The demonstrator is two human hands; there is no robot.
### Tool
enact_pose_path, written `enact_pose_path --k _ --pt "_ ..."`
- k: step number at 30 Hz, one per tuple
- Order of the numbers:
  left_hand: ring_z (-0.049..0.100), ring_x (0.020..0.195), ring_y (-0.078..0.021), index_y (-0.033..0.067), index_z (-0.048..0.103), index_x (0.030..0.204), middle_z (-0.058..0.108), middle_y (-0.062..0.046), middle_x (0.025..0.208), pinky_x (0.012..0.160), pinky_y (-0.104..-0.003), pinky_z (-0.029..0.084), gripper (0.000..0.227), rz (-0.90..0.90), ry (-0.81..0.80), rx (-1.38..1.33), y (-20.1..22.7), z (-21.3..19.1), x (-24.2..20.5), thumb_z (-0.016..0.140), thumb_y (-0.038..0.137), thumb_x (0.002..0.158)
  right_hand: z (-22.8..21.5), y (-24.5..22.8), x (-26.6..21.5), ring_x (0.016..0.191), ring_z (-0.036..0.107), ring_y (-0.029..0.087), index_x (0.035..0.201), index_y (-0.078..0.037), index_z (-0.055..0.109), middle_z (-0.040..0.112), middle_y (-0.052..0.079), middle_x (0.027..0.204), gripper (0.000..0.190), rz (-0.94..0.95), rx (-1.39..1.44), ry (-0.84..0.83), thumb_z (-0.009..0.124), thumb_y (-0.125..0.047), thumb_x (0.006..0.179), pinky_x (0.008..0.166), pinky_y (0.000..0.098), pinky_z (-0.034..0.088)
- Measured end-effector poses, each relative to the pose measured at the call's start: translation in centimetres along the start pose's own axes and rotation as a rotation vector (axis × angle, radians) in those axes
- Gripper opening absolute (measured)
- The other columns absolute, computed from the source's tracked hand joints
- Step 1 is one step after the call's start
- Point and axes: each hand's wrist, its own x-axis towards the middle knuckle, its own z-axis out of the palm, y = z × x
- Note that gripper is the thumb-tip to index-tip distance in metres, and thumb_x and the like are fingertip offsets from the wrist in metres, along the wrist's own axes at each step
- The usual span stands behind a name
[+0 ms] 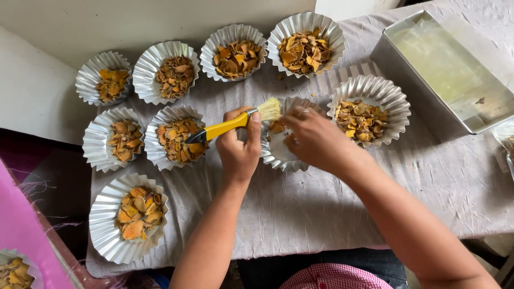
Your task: Placing dried tea leaves or petals into foil molds and applying a liquid binder with a brush.
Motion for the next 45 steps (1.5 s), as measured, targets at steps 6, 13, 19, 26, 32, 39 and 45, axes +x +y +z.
enact_pose_path --k 6,13,19,26,32,39,45 --pt "0.076 0.087 -0.0293 0.0119 0.067 0.115 0.075 -0.014 0.094 0.084 -0.043 0.061 0.022 -0.003 0.004 0.008 -0.1 -0.2 0.2 0.065 0.030 0.103 4.1 1.1 1.7 0.106 0.062 0.035 0.120 -0.013 0.069 0.058 0.012 0.118 0.039 -0.041 -0.105 0.031 0.072 -0.035 0.088 0.088 0.0420 0.056" --pt "0.076 0.084 -0.0270 0.0117 0.068 0.115 0.075 -0.012 0.091 0.083 -0.042 0.061 0.023 -0.005 0.003 0.012 0.1 -0.2 0.3 0.066 0.031 0.103 5.8 2.7 1.9 0.090 0.067 0.031 0.104 -0.012 0.074 0.065 0.010 0.100 0.022 -0.143 -0.107 0.165 0.074 -0.028 0.089 0.081 0.0359 0.056" --pt "0.076 0.083 -0.0259 0.0114 0.068 0.115 0.075 -0.012 0.090 0.082 -0.041 0.061 0.023 -0.016 -0.008 0.010 0.0 -0.3 0.1 0.066 0.030 0.102 5.6 3.3 1.9 0.086 0.069 0.031 0.101 -0.011 0.076 0.071 0.013 0.091 0.022 -0.139 -0.053 0.141 0.073 -0.031 0.092 0.075 0.0363 0.059" --pt "0.076 0.082 -0.0253 0.0103 0.069 0.114 0.075 -0.012 0.089 0.083 -0.040 0.061 0.022 0.016 0.005 -0.014 -0.2 -0.4 0.1 0.069 0.028 0.101 2.0 1.7 1.1 0.088 0.072 0.031 0.109 -0.007 0.075 0.072 0.015 0.093 0.018 0.077 0.230 0.010 0.071 -0.018 0.095 0.081 0.0375 0.062" --pt "0.075 0.086 -0.0201 0.0110 0.069 0.114 0.074 -0.009 0.089 0.085 -0.038 0.060 0.021 0.013 0.060 -0.139 0.5 -0.5 -0.1 0.070 0.027 0.100 -0.6 1.3 0.1 0.089 0.074 0.031 0.110 0.004 0.074 0.074 0.021 0.094 0.021 0.138 0.772 0.200 0.073 -0.005 0.091 0.081 0.0407 0.063" --pt "0.072 0.084 -0.0208 0.0109 0.070 0.110 0.071 -0.006 0.088 0.085 -0.037 0.057 0.018 0.066 0.043 -0.133 1.1 -0.1 -0.3 0.070 0.025 0.099 2.1 4.6 0.8 0.086 0.074 0.024 0.109 0.011 0.068 0.070 0.021 0.097 0.019 0.235 1.609 0.260 0.068 0.009 0.090 0.083 0.0373 0.066" --pt "0.066 0.095 -0.0215 0.0065 0.065 0.111 0.069 -0.007 0.101 0.086 -0.032 0.054 0.022 0.159 0.032 -0.050 0.8 -1.0 0.3 0.061 0.026 0.102 -7.2 3.4 -2.8 0.087 0.069 0.014 0.112 -0.006 0.076 0.077 0.008 0.102 0.018 0.394 0.589 0.183 0.070 -0.009 0.095 0.074 0.0235 0.056"
